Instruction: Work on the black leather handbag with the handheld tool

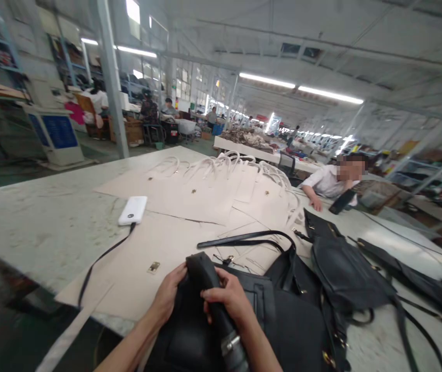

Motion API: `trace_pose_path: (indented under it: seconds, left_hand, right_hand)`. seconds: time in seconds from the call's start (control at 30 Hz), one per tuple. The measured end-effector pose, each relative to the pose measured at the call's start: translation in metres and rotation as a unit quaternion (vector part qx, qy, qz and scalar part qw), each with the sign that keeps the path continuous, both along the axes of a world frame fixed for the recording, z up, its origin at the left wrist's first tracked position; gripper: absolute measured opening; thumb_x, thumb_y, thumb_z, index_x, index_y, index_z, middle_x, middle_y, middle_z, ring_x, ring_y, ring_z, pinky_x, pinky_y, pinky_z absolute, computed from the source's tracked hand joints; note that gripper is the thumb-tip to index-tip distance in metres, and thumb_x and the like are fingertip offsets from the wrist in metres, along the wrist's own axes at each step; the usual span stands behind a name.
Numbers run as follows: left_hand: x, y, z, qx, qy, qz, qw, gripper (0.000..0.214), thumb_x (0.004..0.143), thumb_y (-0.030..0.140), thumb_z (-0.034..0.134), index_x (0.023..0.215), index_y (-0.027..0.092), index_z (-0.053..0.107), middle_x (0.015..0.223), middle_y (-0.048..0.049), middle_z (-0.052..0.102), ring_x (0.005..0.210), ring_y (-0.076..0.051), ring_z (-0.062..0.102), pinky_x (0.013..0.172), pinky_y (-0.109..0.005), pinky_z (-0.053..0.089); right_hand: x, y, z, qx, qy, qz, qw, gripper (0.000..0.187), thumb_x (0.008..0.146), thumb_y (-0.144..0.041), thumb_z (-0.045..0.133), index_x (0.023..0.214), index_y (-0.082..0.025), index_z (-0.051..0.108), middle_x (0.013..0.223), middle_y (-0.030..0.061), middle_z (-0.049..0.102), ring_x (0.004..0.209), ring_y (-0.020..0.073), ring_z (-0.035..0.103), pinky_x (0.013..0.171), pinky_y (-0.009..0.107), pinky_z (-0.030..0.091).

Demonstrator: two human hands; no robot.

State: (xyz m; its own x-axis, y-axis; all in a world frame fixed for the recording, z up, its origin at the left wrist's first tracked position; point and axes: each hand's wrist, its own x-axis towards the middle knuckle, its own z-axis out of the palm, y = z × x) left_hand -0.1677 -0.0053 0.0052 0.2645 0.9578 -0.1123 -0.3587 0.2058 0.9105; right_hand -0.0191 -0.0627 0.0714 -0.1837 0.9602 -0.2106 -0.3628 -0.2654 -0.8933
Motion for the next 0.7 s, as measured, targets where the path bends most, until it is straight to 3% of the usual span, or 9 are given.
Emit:
trace_pose_path:
  seconds: [0.17, 0.4, 0.53, 0.63, 0.7]
  left_hand:
    - [-0.002, 0.004, -0.002, -0.009, 0.031, -0.025, 0.999, 0.049, 0.06, 0.025, 0.064, 0.108, 0.016, 0.058, 0.114, -0.0057, 0.057, 0.103, -0.026, 0.052, 0.091, -0.035, 0.038]
    - [0.001, 0.004, -0.004, -0.026, 0.011, 0.01, 1.0, 0.05, 0.056, 0.021, 0.065, 0.106, 0.018, 0.058, 0.113, -0.0042, 0.058, 0.106, -0.025, 0.051, 0.091, -0.033, 0.039]
    - [-0.003, 0.006, -0.014, -0.026, 0.022, -0.028, 0.999, 0.052, 0.059, 0.028, 0.064, 0.11, 0.022, 0.055, 0.111, -0.002, 0.06, 0.101, -0.028, 0.054, 0.089, -0.04, 0.04]
    - [-0.008, 0.015, -0.016, 0.063, 0.144, 0.017, 0.987, 0.041, 0.059, 0.033, 0.062, 0.099, 0.034, 0.057, 0.103, 0.0056, 0.063, 0.103, -0.028, 0.052, 0.093, -0.042, 0.036]
    - [-0.005, 0.02, -0.006, 0.164, 0.284, 0.111, 0.938, 0.035, 0.061, 0.034, 0.057, 0.096, 0.037, 0.056, 0.103, 0.0078, 0.061, 0.107, -0.026, 0.048, 0.098, -0.038, 0.03]
  right_hand:
    - [-0.005, 0.016, 0.007, 0.013, 0.009, -0.006, 1.0, 0.045, 0.052, -0.009, 0.064, 0.096, -0.01, 0.057, 0.039, -0.0009, 0.058, 0.026, 0.0129, 0.049, 0.025, 0.02, 0.041]
    - [-0.006, -0.001, 0.011, 0.015, 0.019, -0.018, 1.0, 0.049, 0.05, -0.007, 0.062, 0.099, -0.011, 0.057, 0.038, -0.0019, 0.058, 0.026, 0.0122, 0.048, 0.025, 0.019, 0.041]
    - [-0.008, -0.004, 0.016, 0.025, 0.003, -0.067, 0.997, 0.056, 0.048, -0.006, 0.059, 0.104, -0.009, 0.053, 0.038, -0.0041, 0.056, 0.025, 0.0106, 0.046, 0.025, 0.019, 0.04]
    - [0.0, -0.01, 0.019, 0.037, -0.005, -0.117, 0.992, 0.064, 0.046, -0.004, 0.058, 0.109, -0.01, 0.049, 0.047, -0.0036, 0.059, 0.029, 0.0089, 0.046, 0.027, 0.018, 0.04]
    - [0.012, -0.022, 0.019, 0.041, -0.002, -0.139, 0.989, 0.067, 0.044, -0.003, 0.058, 0.11, -0.009, 0.048, 0.05, -0.0021, 0.062, 0.032, 0.0078, 0.047, 0.031, 0.018, 0.04]
